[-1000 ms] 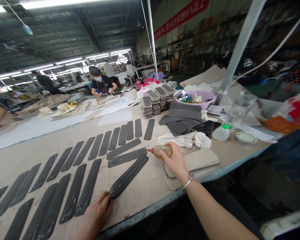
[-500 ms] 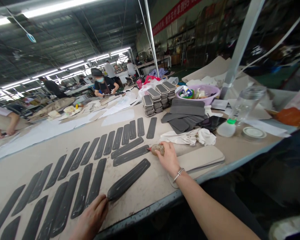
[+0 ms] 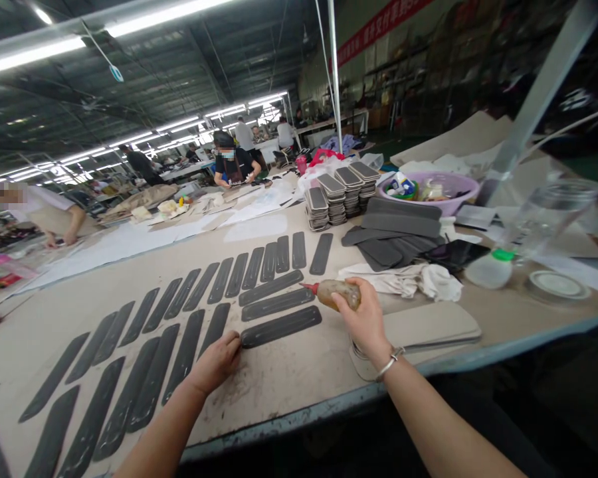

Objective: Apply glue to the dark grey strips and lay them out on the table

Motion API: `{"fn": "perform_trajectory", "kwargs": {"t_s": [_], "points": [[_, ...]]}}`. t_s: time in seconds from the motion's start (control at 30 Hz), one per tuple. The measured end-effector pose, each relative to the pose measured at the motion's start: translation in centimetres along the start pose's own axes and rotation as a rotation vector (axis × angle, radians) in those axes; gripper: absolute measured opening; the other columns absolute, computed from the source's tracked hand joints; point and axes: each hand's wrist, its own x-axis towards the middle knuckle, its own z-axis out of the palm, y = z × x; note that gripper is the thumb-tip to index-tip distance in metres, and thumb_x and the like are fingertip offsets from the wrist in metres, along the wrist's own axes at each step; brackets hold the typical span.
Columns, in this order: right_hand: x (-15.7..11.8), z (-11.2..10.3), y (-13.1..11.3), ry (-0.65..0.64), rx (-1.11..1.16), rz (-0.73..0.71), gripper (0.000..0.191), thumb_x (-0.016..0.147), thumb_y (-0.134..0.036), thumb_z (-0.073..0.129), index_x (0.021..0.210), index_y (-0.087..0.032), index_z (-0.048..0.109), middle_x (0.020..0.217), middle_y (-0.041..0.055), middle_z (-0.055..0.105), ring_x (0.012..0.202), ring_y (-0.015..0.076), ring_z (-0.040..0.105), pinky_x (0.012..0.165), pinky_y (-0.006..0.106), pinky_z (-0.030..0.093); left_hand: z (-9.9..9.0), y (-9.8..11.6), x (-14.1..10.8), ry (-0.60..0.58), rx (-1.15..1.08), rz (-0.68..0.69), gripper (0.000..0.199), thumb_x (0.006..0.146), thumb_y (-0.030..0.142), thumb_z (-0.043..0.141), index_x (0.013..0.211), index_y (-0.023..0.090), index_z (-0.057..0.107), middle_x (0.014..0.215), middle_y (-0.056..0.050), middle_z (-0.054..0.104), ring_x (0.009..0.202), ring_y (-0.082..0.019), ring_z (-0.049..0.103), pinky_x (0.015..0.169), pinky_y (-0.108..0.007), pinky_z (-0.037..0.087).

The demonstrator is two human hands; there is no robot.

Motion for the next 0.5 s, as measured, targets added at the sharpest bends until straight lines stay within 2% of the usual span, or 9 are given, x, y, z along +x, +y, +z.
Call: {"fn": "perform_trajectory", "kwargs": {"t_s": [0.07,0.2,0.33,0.4,0.5], "points": [[0.1,-0.4,-0.3,-0.002,0.021,0.034,0.033,0.076,-0.034,0.063,0.103,-0.019,0.052,0.101,0.0066,0.057,0.095,0.0239,0.053,0.087,0.041,0.042,0.0,-0.5,0.2,-0.009,-0.007,-0.007,0.024,0.088,0.017,0.032,0.084,0.017,0.056,0.093,-0.006,0.054,0.085,-0.015,0.057,0.082,-0.026,0.046],[0.3,-1.8,-1.3,-0.017,0.038,0.007,0.033,0.076,-0.036,0.062,0.103,-0.020,0.052,0.102,0.0069,0.057,0.097,0.0243,0.053,0.087,0.040,0.041,-0.3,-1.5,0.7,-0.014,-0.028,-0.054,0.025,0.088,0.020,0.032,0.084,0.018,0.056,0.095,-0.006,0.054,0.087,-0.015,0.057,0.084,-0.026,0.045],[0.5,-3.5,-1.8,-0.017,0.034,0.017,0.035,0.075,-0.036,0.064,0.104,-0.020,0.051,0.102,0.0071,0.057,0.095,0.0241,0.053,0.087,0.040,0.042,-0.4,-2.3,1.2,-0.008,-0.065,-0.098,0.022,0.082,0.020,0.037,0.085,0.018,0.058,0.092,-0.006,0.057,0.085,-0.016,0.058,0.081,-0.028,0.046],[0.4,-4.6,-2.2,-0.021,0.065,0.040,0.035,0.075,-0.034,0.064,0.104,-0.020,0.051,0.102,0.0062,0.056,0.095,0.0230,0.053,0.086,0.038,0.042,0.2,-3.2,1.1,0.006,-0.093,-0.121,0.021,0.078,0.020,0.039,0.086,0.019,0.059,0.091,-0.006,0.060,0.085,-0.016,0.059,0.080,-0.028,0.047],[0.2,-6.0,-3.0,-0.035,0.158,0.103,0.034,0.074,-0.030,0.064,0.104,-0.021,0.051,0.101,0.0047,0.056,0.093,0.0212,0.054,0.084,0.035,0.044,1.9,-5.7,1.0,0.048,-0.090,-0.176,0.022,0.074,0.021,0.043,0.084,0.021,0.062,0.088,-0.004,0.067,0.082,-0.017,0.064,0.077,-0.027,0.049]]}}
